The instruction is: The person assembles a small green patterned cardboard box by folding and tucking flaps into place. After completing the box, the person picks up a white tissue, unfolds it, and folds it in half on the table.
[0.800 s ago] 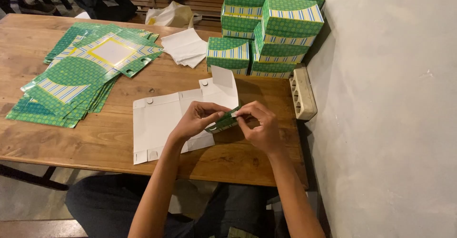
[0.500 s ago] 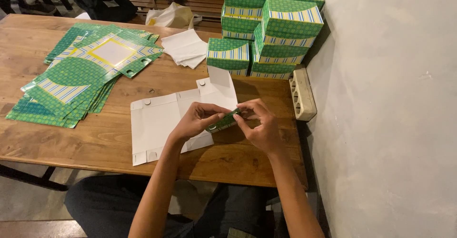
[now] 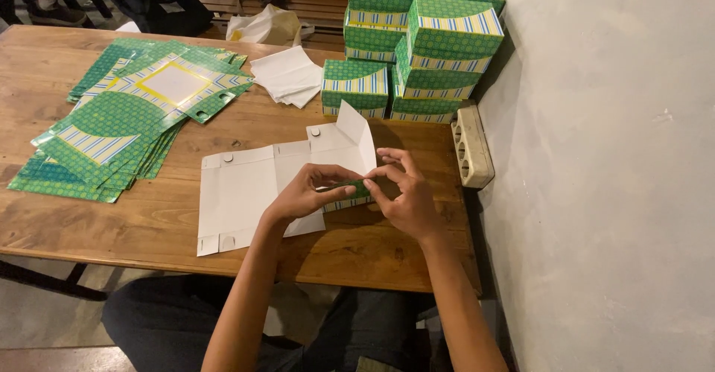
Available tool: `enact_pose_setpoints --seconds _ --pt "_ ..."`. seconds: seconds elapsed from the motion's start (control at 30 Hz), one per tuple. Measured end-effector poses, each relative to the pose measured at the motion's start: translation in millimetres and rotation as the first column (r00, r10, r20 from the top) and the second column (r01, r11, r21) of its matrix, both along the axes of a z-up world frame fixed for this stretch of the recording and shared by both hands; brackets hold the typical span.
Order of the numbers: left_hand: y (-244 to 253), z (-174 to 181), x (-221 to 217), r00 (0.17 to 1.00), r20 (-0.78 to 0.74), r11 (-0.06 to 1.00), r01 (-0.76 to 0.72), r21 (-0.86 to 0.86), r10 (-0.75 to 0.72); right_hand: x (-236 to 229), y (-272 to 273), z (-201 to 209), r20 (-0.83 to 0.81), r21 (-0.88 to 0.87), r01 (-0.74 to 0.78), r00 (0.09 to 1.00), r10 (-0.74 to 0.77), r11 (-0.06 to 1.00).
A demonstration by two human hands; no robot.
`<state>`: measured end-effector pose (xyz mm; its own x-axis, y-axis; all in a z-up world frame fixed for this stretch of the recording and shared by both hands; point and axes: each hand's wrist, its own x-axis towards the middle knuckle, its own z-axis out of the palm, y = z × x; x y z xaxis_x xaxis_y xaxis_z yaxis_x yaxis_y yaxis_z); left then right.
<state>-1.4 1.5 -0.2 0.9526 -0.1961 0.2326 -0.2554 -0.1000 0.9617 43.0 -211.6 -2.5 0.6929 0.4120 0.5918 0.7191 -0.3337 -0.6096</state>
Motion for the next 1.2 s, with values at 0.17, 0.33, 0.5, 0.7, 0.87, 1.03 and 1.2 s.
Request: enact_pose_setpoints --seconds 0.17,0.33,0.5,0.7,0.87,1.03,1.2 --pt "1 4 0 0.999 -0.035 0.999 0.041 -0.006 -0.041 2 -2 -3 -0.026 -0.039 0.007 1.0 -0.008 0.999" --pt "-1 -3 0 0.994 -0.047 0.995 0.102 0.023 -0.101 2 -1 -1 -0.079 0.049 -0.019 0.997 0.022 0.999" --pt "-1 2 -7 0.984 -0.035 0.984 0.177 0.031 -0.176 4 -7 4 -0.297 0.235 0.163 0.951 -0.088 0.958" --pt "1 19 -70 0.989 0.022 0.976 0.138 0.171 -0.144 22 -18 -11 -0.405 0.382 0.329 0.9 -0.164 0.864" --pt "46 24 -102 0.992 0.085 0.936 0.055 0.348 -0.09 27 -22 -16 -0.489 0.47 0.342 0.868 -0.083 0.814" --pt "97 16 -119 0.967 0.187 0.817 -0.247 0.521 0.173 17 -17 -6 -0.482 0.438 0.248 0.876 -0.007 0.864" --pt "75 -2 -138 0.764 0.046 0.714 -0.62 0.325 0.644 1 -11 12 -0.545 -0.055 -0.08 0.837 0.037 0.995"
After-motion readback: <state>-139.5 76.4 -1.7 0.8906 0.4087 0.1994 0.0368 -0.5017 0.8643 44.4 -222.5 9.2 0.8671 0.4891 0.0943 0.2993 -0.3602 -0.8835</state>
